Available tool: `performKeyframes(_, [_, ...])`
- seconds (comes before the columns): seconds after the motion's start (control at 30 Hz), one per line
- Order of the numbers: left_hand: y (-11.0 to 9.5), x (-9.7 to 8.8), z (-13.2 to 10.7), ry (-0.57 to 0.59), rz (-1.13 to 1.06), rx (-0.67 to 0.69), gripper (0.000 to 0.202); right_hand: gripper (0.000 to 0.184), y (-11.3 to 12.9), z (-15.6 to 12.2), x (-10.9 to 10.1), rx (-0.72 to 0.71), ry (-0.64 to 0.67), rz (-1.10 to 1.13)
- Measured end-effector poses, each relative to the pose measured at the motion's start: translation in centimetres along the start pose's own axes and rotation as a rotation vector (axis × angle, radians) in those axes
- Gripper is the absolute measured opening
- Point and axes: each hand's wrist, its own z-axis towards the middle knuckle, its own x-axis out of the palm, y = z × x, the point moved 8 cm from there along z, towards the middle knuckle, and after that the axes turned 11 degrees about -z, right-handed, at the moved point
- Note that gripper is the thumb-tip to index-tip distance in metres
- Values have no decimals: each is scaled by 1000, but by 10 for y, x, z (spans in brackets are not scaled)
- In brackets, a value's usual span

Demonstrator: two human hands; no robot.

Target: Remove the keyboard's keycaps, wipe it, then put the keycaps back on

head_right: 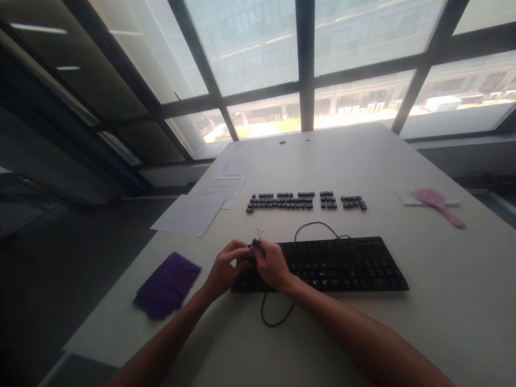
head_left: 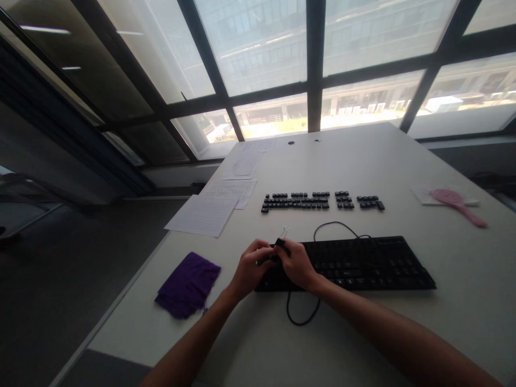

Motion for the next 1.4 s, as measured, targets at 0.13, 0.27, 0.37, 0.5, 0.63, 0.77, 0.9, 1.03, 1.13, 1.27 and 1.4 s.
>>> performKeyframes(0.13, [15,-8,37,-14,-88,-139,15,23,-9,5,-6,74,-86,58])
performKeyframes(0.27, [36,-11,79,-1,-98,-203,17,24,-25,8,-16,214,-221,154])
performKeyframes(0.37, [52,-7,93,19,-109,-227,20,26,-31,8,-20,261,-257,208])
performKeyframes(0.5, [72,-12,90,-76,62,-254,15,29,-36,8,-21,283,-281,254])
performKeyframes(0.63, [83,-20,87,-180,161,-242,17,30,-36,7,-20,283,-271,257])
performKeyframes(0.77, [84,-17,101,-148,236,-200,16,28,-34,7,-18,269,-248,239])
performKeyframes(0.9, [89,-7,119,-122,270,-194,16,27,-32,6,-17,255,-237,217])
performKeyframes(1.03, [97,4,130,-100,243,-211,16,26,-30,6,-16,256,-223,206])
performKeyframes(1.13, [102,10,131,-71,171,-237,13,26,-29,6,-16,250,-216,199])
performKeyframes(1.27, [108,8,122,-40,16,-317,23,27,-28,7,-16,242,-204,194])
performKeyframes(1.4, [111,1,106,-31,-114,-377,43,26,-27,8,-15,235,-190,202])
